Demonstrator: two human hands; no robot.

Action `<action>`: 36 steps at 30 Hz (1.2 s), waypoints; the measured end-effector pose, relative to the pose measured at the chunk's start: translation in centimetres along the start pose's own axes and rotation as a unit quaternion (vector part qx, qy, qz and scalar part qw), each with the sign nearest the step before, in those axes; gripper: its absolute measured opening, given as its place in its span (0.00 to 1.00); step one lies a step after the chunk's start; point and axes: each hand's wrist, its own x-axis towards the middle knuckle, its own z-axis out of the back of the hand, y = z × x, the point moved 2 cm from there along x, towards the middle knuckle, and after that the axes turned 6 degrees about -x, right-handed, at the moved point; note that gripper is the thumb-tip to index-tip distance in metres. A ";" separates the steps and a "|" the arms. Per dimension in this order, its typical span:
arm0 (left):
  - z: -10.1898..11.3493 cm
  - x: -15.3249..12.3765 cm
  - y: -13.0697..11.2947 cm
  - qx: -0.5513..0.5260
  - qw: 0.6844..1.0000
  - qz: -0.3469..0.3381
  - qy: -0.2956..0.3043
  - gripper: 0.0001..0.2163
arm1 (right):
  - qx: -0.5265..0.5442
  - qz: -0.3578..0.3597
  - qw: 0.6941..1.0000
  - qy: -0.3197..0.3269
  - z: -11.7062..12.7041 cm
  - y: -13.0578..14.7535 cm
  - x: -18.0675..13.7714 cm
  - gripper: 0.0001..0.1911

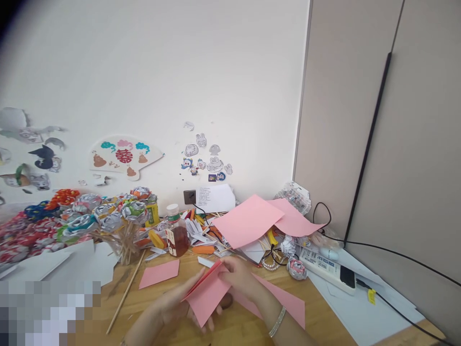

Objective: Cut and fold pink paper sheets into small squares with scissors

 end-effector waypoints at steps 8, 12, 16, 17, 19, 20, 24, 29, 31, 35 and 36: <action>0.6 1.1 0.5 0.006 0.994 -0.080 -0.071 0.15 | 0.019 -0.039 0.998 -0.055 -0.2 -1.8 0.4 0.07; 1.1 1.5 0.7 0.036 0.989 -0.090 -0.108 0.17 | 0.020 -0.037 0.996 -0.076 0.1 -1.1 0.3 0.10; 1.5 1.8 0.7 0.055 0.983 -0.099 -0.146 0.19 | 0.054 -0.047 0.995 -0.063 0.2 -1.1 0.2 0.15; 1.7 1.8 0.8 0.059 0.981 -0.100 -0.155 0.19 | 0.060 -0.051 0.995 -0.057 0.2 -1.3 0.3 0.16; 1.8 1.9 0.8 0.071 0.978 -0.102 -0.167 0.20 | 0.061 -0.054 0.995 -0.048 0.2 -1.5 0.4 0.17; 1.9 1.9 0.7 0.077 0.977 -0.105 -0.170 0.20 | 0.057 -0.054 0.996 -0.047 0.3 -1.6 0.4 0.18; 2.1 2.1 0.8 0.082 0.971 -0.114 -0.194 0.19 | 0.025 -0.033 0.998 -0.042 0.5 -1.5 0.5 0.20; 2.0 2.1 0.9 0.090 0.969 -0.123 -0.196 0.19 | -0.012 -0.020 0.999 -0.036 0.4 -1.6 0.5 0.21; 1.8 2.1 0.8 0.092 0.969 -0.117 -0.198 0.20 | -0.013 -0.016 0.999 -0.031 0.4 -1.8 0.6 0.21; 1.5 2.1 0.6 0.075 0.973 -0.104 -0.193 0.22 | -0.011 -0.010 0.999 -0.028 0.4 -2.1 0.9 0.21; 1.5 2.1 0.5 0.073 0.974 -0.107 -0.186 0.22 | -0.011 -0.010 0.999 -0.029 0.4 -2.1 1.0 0.21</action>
